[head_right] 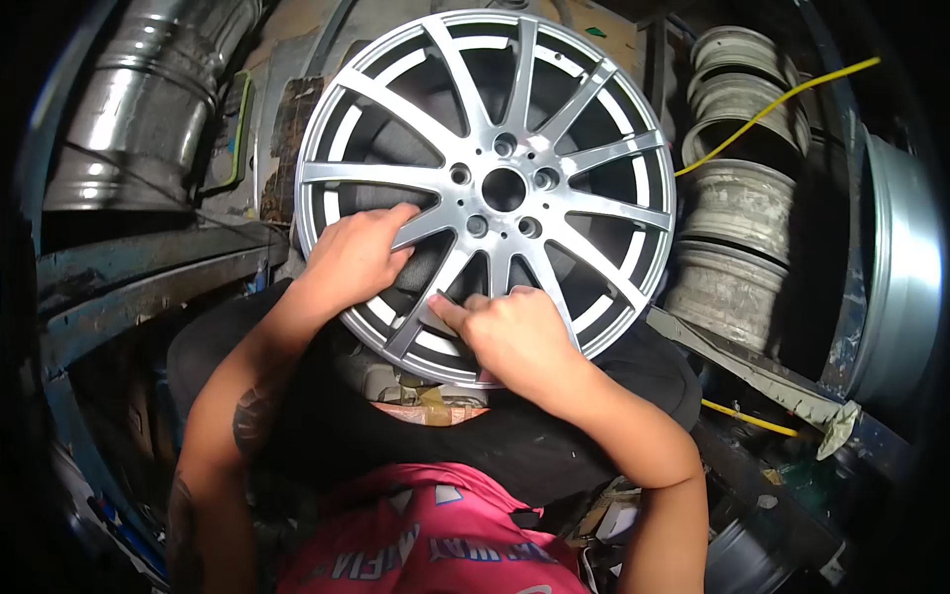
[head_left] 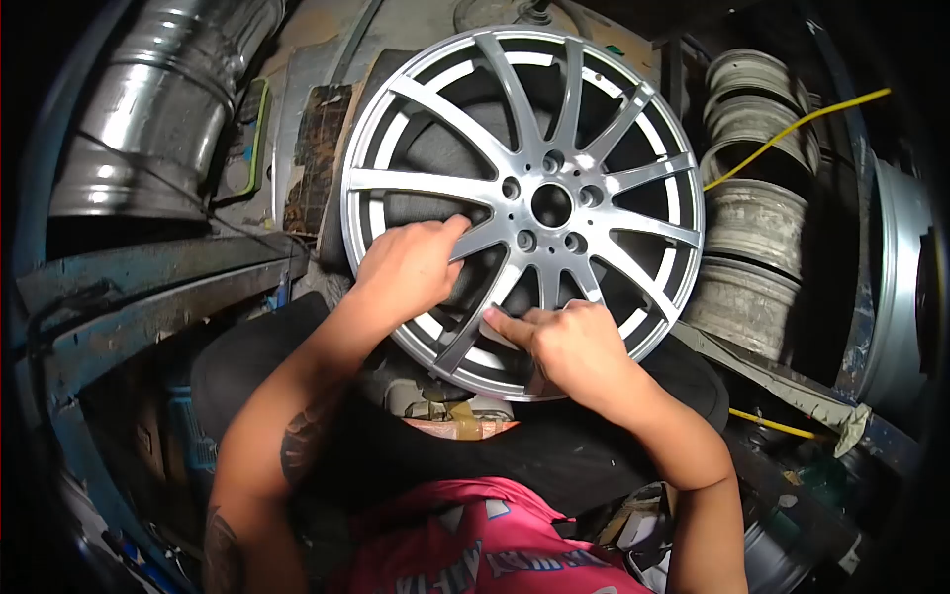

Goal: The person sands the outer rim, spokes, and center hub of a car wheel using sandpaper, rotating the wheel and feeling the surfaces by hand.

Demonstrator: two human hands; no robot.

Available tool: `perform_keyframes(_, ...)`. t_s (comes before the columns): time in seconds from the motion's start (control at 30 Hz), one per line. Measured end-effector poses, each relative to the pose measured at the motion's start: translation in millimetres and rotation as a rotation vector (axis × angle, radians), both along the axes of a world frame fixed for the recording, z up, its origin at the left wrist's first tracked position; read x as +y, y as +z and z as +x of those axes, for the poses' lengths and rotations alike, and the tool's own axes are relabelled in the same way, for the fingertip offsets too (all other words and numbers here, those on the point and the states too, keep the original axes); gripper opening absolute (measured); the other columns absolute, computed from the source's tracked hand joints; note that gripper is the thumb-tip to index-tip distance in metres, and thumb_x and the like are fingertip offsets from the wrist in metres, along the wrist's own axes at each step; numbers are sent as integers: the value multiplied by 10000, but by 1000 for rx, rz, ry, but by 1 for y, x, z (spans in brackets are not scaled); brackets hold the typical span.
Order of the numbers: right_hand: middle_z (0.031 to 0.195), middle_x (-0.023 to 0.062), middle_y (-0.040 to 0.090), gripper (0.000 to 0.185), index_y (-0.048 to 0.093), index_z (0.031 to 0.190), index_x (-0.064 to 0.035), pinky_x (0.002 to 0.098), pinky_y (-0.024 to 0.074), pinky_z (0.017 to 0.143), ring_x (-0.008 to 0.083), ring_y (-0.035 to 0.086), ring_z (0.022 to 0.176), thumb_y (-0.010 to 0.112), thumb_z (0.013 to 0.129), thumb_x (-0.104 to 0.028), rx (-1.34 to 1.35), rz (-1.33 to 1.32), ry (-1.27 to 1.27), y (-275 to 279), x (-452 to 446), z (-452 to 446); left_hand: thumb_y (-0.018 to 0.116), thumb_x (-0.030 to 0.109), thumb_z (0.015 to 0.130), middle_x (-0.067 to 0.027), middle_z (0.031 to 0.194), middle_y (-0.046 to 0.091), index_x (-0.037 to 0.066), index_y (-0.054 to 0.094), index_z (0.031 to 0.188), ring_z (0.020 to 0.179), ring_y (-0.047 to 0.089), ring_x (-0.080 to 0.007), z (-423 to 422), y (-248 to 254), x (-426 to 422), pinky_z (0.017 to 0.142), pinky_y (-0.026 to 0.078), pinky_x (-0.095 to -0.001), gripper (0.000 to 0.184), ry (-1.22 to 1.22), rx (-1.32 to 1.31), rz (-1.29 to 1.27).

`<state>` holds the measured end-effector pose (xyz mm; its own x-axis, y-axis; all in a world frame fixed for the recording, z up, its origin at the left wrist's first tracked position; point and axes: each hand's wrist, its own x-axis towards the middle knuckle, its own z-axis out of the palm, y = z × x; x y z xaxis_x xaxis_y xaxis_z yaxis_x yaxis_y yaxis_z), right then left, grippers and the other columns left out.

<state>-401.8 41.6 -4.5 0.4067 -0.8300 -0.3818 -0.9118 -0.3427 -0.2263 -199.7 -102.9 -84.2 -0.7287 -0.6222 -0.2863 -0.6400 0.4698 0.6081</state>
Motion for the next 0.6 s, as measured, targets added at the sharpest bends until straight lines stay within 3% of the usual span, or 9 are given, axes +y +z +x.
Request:
perform_keyframes(0.17,837,1,720,577,725,1461,-229,303,509,703,198,697,690,663,890,-170,-130,-144,-64,-2,-4,7,767,178,942,-194,1142,768,105,644,1353,1056,730,-442,1,2,1,906,584,-542,435,21,-21,22)
perform_keyframes(0.3,834,-9,702,630,703,1480,-236,321,512,723,184,706,722,721,851,-226,0,-19,19,6,3,-4,771,177,937,-195,1121,772,101,653,1337,1033,734,-445,-1,3,0,889,589,-541,424,5,-5,-10)
perform_keyframes(0.47,825,-13,709,608,761,1407,-247,338,512,758,189,704,714,765,800,-252,-32,-75,-72,-15,5,3,770,171,940,-201,1130,768,109,650,1346,1039,730,-449,0,-1,0,898,583,-544,428,11,-3,15)
perform_keyframes(0.57,799,-7,695,642,714,1463,-247,343,515,734,198,703,703,751,822,-239,19,-34,-13,8,2,-7,767,168,943,-199,1112,774,98,654,1329,1036,732,-446,0,1,1,892,587,-538,408,16,5,-19)
perform_keyframes(0.6,780,-6,695,602,717,1458,-237,344,511,734,200,706,702,708,857,-199,-72,-86,-76,9,-4,-4,765,165,945,-195,1110,775,96,652,1331,1046,731,-445,-1,7,0,898,586,-535,408,10,-26,-18)
